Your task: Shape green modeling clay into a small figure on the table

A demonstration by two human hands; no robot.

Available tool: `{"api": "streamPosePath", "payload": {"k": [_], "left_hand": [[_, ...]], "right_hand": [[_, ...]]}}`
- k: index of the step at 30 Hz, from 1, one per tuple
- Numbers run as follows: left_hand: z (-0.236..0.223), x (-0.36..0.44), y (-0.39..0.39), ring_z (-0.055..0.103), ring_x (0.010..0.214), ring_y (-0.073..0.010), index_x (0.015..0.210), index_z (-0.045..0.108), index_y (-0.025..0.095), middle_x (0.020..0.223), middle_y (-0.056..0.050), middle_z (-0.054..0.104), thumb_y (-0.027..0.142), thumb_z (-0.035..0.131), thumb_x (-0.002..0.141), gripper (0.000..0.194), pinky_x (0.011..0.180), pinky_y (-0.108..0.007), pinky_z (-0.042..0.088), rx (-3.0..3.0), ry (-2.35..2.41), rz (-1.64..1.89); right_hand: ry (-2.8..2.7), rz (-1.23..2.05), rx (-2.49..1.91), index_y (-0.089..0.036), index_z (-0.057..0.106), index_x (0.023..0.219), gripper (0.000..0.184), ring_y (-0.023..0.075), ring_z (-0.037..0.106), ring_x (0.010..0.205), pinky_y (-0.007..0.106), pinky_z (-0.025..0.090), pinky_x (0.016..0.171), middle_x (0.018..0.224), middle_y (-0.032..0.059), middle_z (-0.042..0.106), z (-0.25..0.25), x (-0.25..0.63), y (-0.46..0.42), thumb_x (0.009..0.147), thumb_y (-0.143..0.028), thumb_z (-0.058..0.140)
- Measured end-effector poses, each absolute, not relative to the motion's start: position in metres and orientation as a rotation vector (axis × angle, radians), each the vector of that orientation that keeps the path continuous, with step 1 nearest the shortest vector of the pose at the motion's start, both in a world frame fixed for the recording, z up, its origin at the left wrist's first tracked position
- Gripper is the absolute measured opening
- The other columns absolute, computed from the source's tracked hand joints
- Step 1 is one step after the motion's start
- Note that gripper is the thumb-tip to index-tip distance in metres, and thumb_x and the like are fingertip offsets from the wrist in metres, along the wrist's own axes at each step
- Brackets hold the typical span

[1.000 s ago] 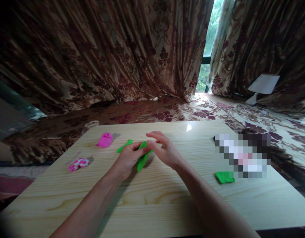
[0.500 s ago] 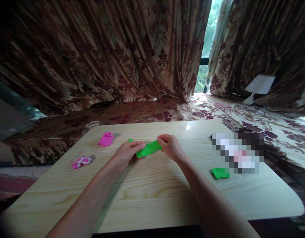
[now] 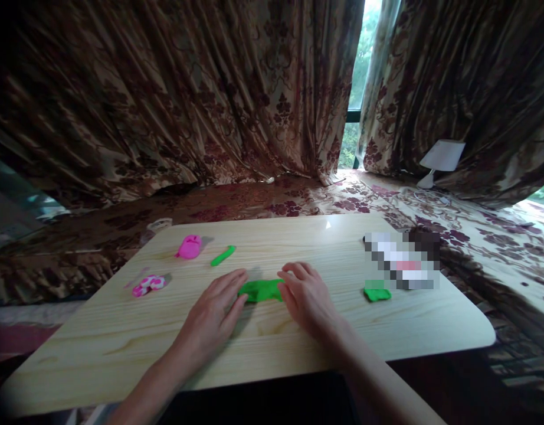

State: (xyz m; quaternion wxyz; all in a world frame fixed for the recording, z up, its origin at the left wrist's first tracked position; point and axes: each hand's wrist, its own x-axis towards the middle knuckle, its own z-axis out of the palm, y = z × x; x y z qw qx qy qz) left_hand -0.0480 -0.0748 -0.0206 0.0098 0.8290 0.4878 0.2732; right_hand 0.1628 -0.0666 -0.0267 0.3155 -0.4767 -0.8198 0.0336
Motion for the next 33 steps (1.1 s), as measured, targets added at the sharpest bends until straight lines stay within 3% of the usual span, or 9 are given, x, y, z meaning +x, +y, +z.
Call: {"api": "streamPosePath", "payload": {"k": [5,11,15,21,26,33], "left_hand": [[-0.023,-0.048,-0.089,0.038,0.125,-0.0227,0.127,0.046,0.020,0.133,-0.008,0.047,0.028,0.037,0.088,0.041,0.102,-0.046,0.033,2.767,1.361,0.531],[-0.022,-0.043,-0.096,0.025,0.132,-0.0214,0.135,0.035,0.020,0.143,-0.008,0.031,0.033,0.035,0.089,0.048,0.106,-0.046,0.027,2.756,1.408,0.497],[-0.020,-0.034,-0.102,0.033,0.129,-0.0215,0.132,0.039,0.020,0.139,-0.009,0.040,0.035,0.035,0.089,0.046,0.106,-0.046,0.027,2.736,1.359,0.455],[-0.022,-0.027,-0.102,0.035,0.127,-0.0232,0.131,0.040,0.020,0.136,-0.009,0.043,0.036,0.035,0.089,0.046,0.106,-0.049,0.025,2.688,1.392,0.464],[-0.024,-0.025,-0.098,0.036,0.125,-0.0250,0.125,0.047,0.021,0.133,-0.010,0.046,0.035,0.037,0.088,0.041,0.105,-0.051,0.025,2.703,1.382,0.478],[-0.030,-0.026,-0.096,0.037,0.124,-0.0253,0.125,0.048,0.021,0.132,-0.010,0.046,0.035,0.039,0.087,0.041,0.104,-0.051,0.026,2.733,1.382,0.503]], "right_hand": [[-2.353,0.123,-1.141,-0.020,0.059,0.107,0.025,0.0219,0.049,0.104,0.039,0.040,0.089,0.111,0.0089,0.057,-0.030,0.161,-0.077,0.085,-0.020,0.047],[-2.334,0.167,-1.051,-0.020,0.050,0.121,0.042,0.0207,0.047,0.109,0.038,0.039,0.091,0.119,0.0098,0.054,-0.020,0.172,-0.067,0.083,-0.006,0.040],[-2.433,0.179,-1.041,-0.020,0.055,0.118,0.049,0.0210,0.047,0.104,0.038,0.040,0.087,0.113,0.0088,0.056,-0.020,0.181,-0.055,0.075,0.001,0.041],[-2.469,0.133,-1.044,-0.021,0.054,0.120,0.052,0.0207,0.047,0.098,0.038,0.040,0.084,0.109,0.0092,0.057,-0.020,0.189,-0.042,0.076,0.001,0.039],[-2.514,0.162,-1.017,-0.025,0.059,0.114,0.049,0.0193,0.048,0.093,0.035,0.040,0.083,0.101,0.0066,0.058,-0.024,0.189,-0.037,0.075,0.001,0.043],[-2.418,0.223,-1.036,-0.020,0.060,0.111,0.039,0.0174,0.050,0.091,0.032,0.041,0.081,0.095,0.0070,0.059,-0.027,0.187,-0.032,0.080,-0.003,0.042]]}}
